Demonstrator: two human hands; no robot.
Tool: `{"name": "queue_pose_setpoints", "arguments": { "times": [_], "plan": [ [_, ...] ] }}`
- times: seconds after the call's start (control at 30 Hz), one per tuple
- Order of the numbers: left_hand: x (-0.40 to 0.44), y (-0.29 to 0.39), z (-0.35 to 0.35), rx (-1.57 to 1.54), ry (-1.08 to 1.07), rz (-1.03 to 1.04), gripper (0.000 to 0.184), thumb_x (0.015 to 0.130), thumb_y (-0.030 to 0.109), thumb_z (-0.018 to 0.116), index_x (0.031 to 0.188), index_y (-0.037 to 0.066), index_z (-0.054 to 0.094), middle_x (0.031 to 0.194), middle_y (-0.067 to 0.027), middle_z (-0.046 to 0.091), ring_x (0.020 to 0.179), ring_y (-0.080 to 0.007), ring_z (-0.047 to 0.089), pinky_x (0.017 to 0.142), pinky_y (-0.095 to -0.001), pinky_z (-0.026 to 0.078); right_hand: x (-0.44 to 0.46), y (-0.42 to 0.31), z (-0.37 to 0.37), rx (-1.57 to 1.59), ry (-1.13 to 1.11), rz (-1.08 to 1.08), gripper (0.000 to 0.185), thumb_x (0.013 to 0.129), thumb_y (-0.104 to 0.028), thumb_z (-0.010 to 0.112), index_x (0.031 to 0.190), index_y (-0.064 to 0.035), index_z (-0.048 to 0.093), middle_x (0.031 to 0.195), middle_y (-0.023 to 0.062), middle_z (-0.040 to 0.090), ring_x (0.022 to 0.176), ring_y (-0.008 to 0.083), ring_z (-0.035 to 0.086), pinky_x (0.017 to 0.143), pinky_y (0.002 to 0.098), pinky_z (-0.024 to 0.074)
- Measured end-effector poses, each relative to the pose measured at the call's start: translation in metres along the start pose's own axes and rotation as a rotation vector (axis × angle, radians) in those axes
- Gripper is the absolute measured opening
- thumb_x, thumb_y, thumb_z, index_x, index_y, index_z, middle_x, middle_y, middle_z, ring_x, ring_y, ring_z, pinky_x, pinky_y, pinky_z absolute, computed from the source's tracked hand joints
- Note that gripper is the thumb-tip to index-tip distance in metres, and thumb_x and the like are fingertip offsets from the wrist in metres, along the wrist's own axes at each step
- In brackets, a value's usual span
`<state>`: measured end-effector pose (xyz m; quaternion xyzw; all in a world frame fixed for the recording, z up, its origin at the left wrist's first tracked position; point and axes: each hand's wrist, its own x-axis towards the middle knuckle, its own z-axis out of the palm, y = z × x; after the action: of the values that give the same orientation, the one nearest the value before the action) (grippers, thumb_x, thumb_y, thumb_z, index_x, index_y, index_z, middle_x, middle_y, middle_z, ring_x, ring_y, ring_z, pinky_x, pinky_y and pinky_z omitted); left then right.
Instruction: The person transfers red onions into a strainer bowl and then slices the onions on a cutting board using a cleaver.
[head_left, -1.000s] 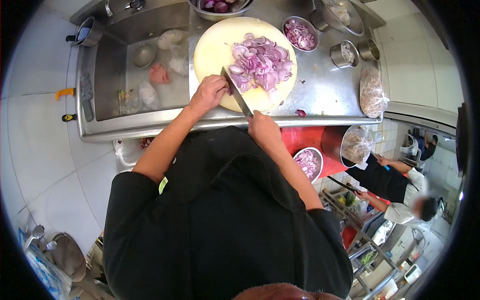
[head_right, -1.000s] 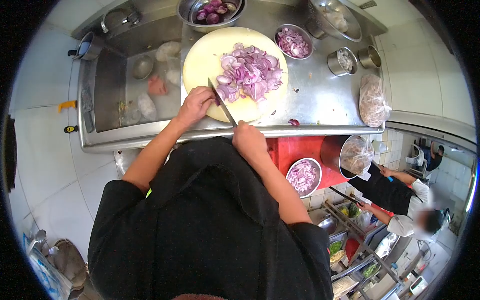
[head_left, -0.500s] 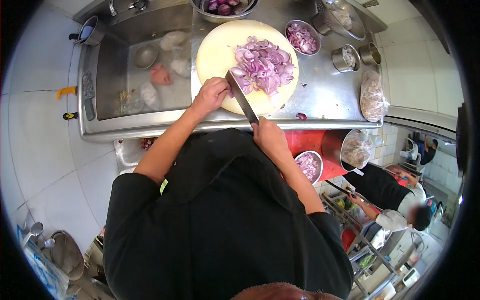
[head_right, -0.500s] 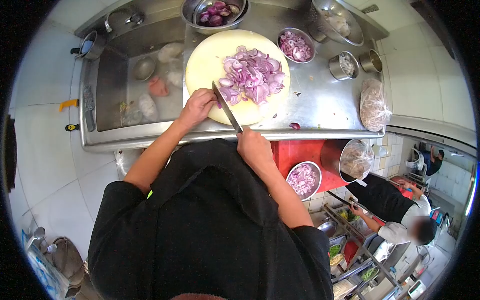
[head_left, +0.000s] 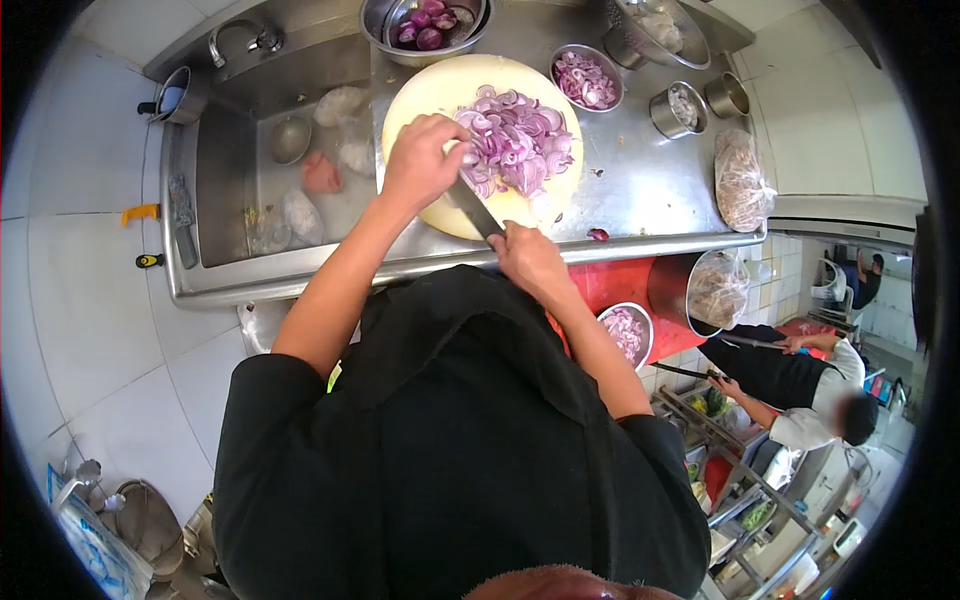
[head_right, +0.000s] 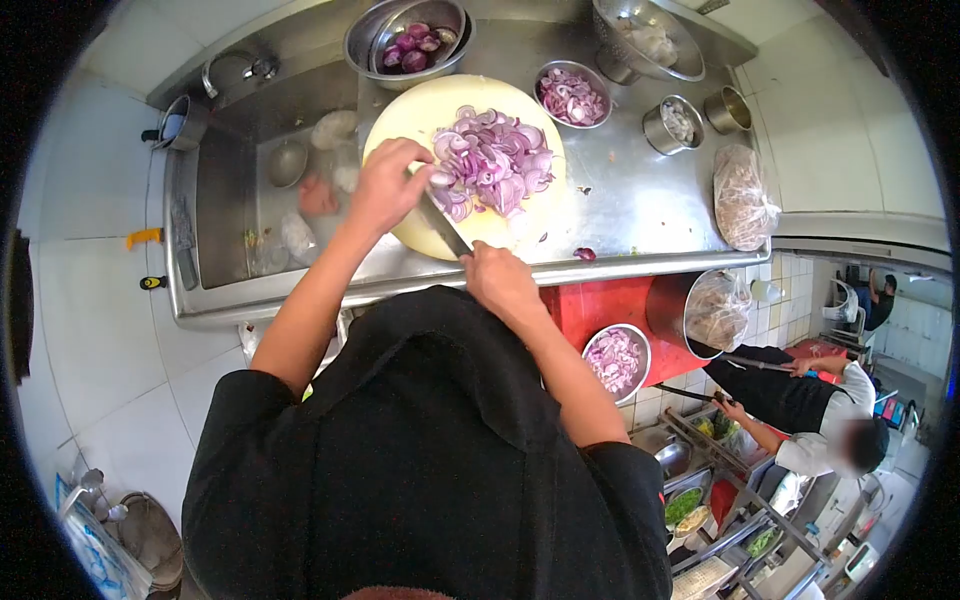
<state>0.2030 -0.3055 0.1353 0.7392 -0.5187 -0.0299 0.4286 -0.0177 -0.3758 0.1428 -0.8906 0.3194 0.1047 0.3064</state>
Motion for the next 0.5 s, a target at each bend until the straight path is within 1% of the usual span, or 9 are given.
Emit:
{"name": "queue_pose_setpoints", "arguments": {
  "times": [0.07, 0.1, 0.2, 0.27, 0.4, 0.43, 0.5],
  "plan": [
    [0.015, -0.003, 0.017, 0.173, -0.252, -0.078, 0.018, 0.084, 0.018, 0.069, 0.094, 0.003, 0.074, 0.097, -0.0143, 0.072, 0.097, -0.0347, 0.068, 0.085, -0.047, 0.052, 0.004, -0.002, 0.012, -0.028, -0.062, -0.005, 0.032, 0.101, -0.029, 0.057, 0.101, 0.0019, 0.064, 0.091, 0.0293, 0.071, 0.09, 0.0482, 0.07, 0.083, 0.0574, 0.0538],
    [0.023, -0.006, 0.03, 0.358, -0.437, -0.158, 0.021, 0.084, 0.019, 0.067, 0.096, 0.004, 0.076, 0.099, -0.0176, 0.074, 0.098, -0.0358, 0.071, 0.086, -0.0458, 0.055, 0.005, -0.001, 0.017, -0.017, -0.07, 0.01, 0.032, 0.101, -0.029, 0.057, 0.101, 0.002, 0.064, 0.092, 0.0293, 0.071, 0.091, 0.0481, 0.07, 0.083, 0.0575, 0.0538],
    [0.034, -0.018, 0.063, 0.573, -0.693, -0.341, 0.022, 0.084, 0.024, 0.072, 0.098, 0.009, 0.077, 0.105, -0.0186, 0.074, 0.103, -0.0366, 0.071, 0.091, -0.0446, 0.056, 0.008, 0.002, 0.021, -0.001, -0.082, 0.021, 0.032, 0.101, -0.029, 0.056, 0.102, 0.0019, 0.064, 0.095, 0.0293, 0.071, 0.093, 0.0479, 0.07, 0.084, 0.0574, 0.0537],
    [0.038, -0.033, 0.075, 0.57, -0.664, -0.387, 0.024, 0.084, 0.025, 0.072, 0.102, 0.009, 0.077, 0.106, -0.0209, 0.074, 0.102, -0.0378, 0.072, 0.09, -0.0457, 0.057, 0.008, 0.006, 0.021, 0.007, -0.082, 0.02, 0.033, 0.101, -0.029, 0.056, 0.103, 0.002, 0.065, 0.095, 0.0293, 0.072, 0.094, 0.0477, 0.07, 0.084, 0.0573, 0.0537],
    [0.049, -0.028, 0.047, 0.472, -0.618, -0.432, 0.029, 0.084, 0.025, 0.07, 0.105, 0.007, 0.077, 0.108, -0.0245, 0.074, 0.1, -0.0389, 0.073, 0.087, -0.0467, 0.057, 0.011, 0.013, 0.021, 0.025, -0.083, 0.013, 0.034, 0.101, -0.031, 0.057, 0.107, 0.0016, 0.065, 0.098, 0.029, 0.072, 0.097, 0.0474, 0.07, 0.086, 0.0566, 0.0535],
    [0.046, -0.025, 0.037, 0.333, -0.475, -0.417, 0.032, 0.085, 0.023, 0.071, 0.111, 0.004, 0.073, 0.104, -0.0234, 0.075, 0.097, -0.0342, 0.074, 0.084, -0.0419, 0.058, 0.012, 0.016, 0.02, 0.025, -0.086, 0.013, 0.034, 0.101, -0.031, 0.057, 0.108, 0.0013, 0.066, 0.099, 0.0289, 0.072, 0.098, 0.0473, 0.069, 0.087, 0.0564, 0.0534],
    [0.038, -0.014, 0.018, 0.071, -0.253, -0.477, 0.033, 0.088, 0.019, 0.072, 0.116, 0.002, 0.069, 0.101, -0.0204, 0.076, 0.094, -0.0284, 0.075, 0.083, -0.0379, 0.058, 0.01, 0.022, 0.009, 0.018, -0.087, 0.038, 0.035, 0.101, -0.032, 0.058, 0.11, 0.0005, 0.066, 0.101, 0.0284, 0.072, 0.1, 0.0472, 0.069, 0.088, 0.0562, 0.0531]
  ]
}}
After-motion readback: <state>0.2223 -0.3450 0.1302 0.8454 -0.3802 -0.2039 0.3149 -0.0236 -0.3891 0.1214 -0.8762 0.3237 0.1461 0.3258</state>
